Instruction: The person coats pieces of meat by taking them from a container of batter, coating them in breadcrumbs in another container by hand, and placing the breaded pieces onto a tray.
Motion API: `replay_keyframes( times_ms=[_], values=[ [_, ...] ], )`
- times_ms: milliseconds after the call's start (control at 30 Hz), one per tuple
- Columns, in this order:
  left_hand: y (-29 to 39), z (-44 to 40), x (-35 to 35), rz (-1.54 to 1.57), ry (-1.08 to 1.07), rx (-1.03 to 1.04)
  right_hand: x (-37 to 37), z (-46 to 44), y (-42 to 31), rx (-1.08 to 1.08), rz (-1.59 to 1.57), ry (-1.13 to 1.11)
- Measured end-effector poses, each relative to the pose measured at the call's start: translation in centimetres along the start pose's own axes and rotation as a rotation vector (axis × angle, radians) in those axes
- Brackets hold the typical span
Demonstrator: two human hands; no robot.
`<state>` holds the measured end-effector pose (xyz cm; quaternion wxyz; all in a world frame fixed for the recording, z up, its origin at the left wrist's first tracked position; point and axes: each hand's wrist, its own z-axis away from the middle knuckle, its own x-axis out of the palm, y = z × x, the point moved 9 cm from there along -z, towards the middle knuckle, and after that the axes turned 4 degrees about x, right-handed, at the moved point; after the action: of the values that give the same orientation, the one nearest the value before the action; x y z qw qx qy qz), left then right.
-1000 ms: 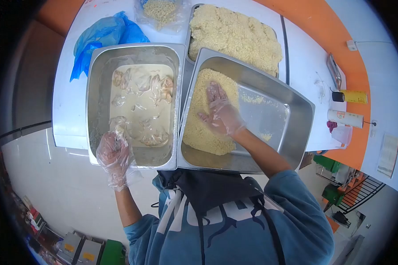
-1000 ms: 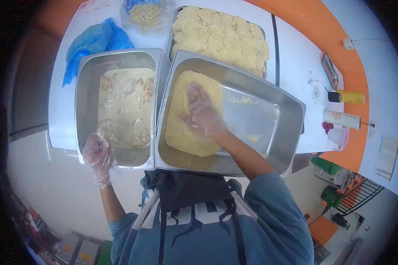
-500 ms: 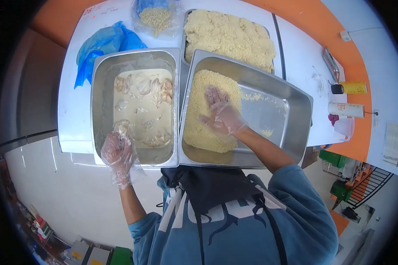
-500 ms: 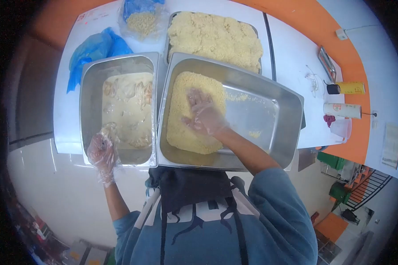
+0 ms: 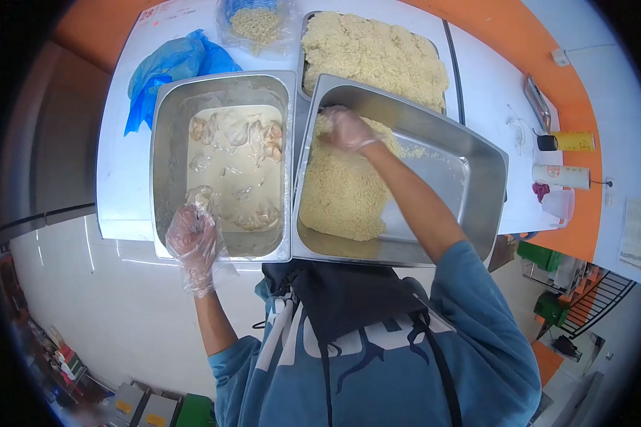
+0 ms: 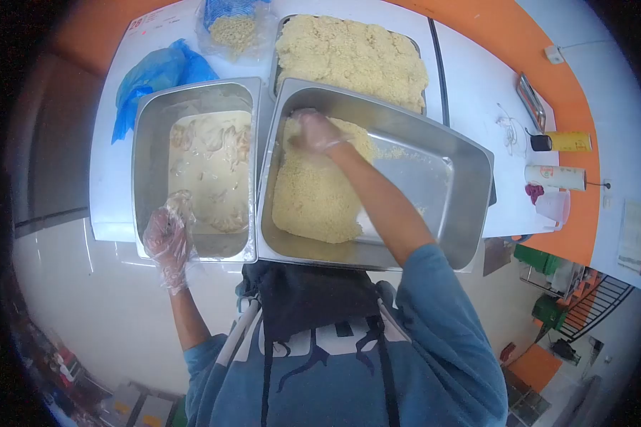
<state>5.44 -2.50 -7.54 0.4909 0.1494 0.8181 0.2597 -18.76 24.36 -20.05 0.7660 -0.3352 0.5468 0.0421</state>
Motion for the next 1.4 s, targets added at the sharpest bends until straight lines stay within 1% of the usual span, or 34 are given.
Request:
replay_keyframes(
  times_ms=[33,67,100,167,267,333,400,467,567,667,767,800,867,900,933,1000,1067,1167,1267,1333,1400],
  values=[
    [-0.1,0.1,0.0,0.010,-0.013,-0.029,-2.5,1.0,-0.9,-0.003,-0.117,0.030],
    [-0.2,0.1,0.0,0.020,-0.025,-0.058,-3.3,1.7,-0.7,0.037,-0.173,-0.077],
    [-0.4,0.1,0.1,0.031,-0.038,-0.086,-4.4,2.9,-1.8,-0.048,-0.185,-0.138],
    [0.0,-0.2,-0.2,0.065,-0.034,-0.060,-5.3,5.9,-4.1,-0.212,-0.211,-0.258],
    [-0.8,0.2,0.2,0.085,-0.024,-0.074,-2.6,9.6,-3.0,-0.105,0.042,-0.123],
    [-1.1,0.4,0.4,0.065,-0.024,-0.079,-0.1,12.2,-2.4,0.103,-0.539,-0.129],
    [-1.0,0.3,0.3,0.020,-0.027,-0.053,1.7,13.8,-3.1,0.042,-0.456,-0.142],
    [-0.5,0.1,0.3,0.004,-0.035,-0.026,3.8,15.2,-5.0,-0.277,0.299,-0.163],
    [-0.4,0.1,0.3,0.009,-0.047,-0.034,1.2,12.9,-2.5,-0.054,0.105,-0.022],
    [-1.2,0.5,0.5,0.057,-0.053,-0.049,1.4,11.4,-1.6,-0.007,0.314,0.081],
    [-1.4,0.6,0.6,0.063,-0.064,-0.087,2.8,11.7,-1.5,-0.015,0.202,0.132],
    [-1.4,0.4,0.6,0.057,-0.061,-0.099,2.7,11.5,-1.7,-0.032,0.227,0.092],
    [-1.0,0.5,0.4,0.017,-0.047,-0.030,2.0,11.3,-2.0,-0.056,0.282,0.022],
    [-0.8,0.3,0.4,0.000,-0.033,0.007,1.2,11.1,-1.5,-0.075,-0.105,0.092],
    [-0.9,0.1,0.5,0.013,-0.028,-0.008,0.8,10.9,-0.7,-0.097,-0.495,0.151],
    [-1.1,0.5,0.6,0.032,-0.027,-0.058,0.9,10.9,0.7,-0.068,-0.514,0.204],
    [-0.8,0.3,0.5,0.008,-0.025,-0.054,1.3,11.2,1.4,0.030,0.227,0.217],
    [-0.7,0.0,0.4,-0.016,-0.012,0.001,0.0,10.6,0.9,0.025,0.206,0.116],
    [-0.6,0.2,0.3,-0.014,-0.018,-0.021,-2.4,8.8,3.2,0.085,-0.124,0.213],
    [-0.1,0.0,0.2,0.008,-0.036,-0.027,-0.2,6.7,6.2,0.216,-0.460,-0.082],
    [0.5,-0.4,0.0,0.036,-0.033,-0.030,0.9,6.1,6.9,0.191,-0.579,-0.162]
  ],
)
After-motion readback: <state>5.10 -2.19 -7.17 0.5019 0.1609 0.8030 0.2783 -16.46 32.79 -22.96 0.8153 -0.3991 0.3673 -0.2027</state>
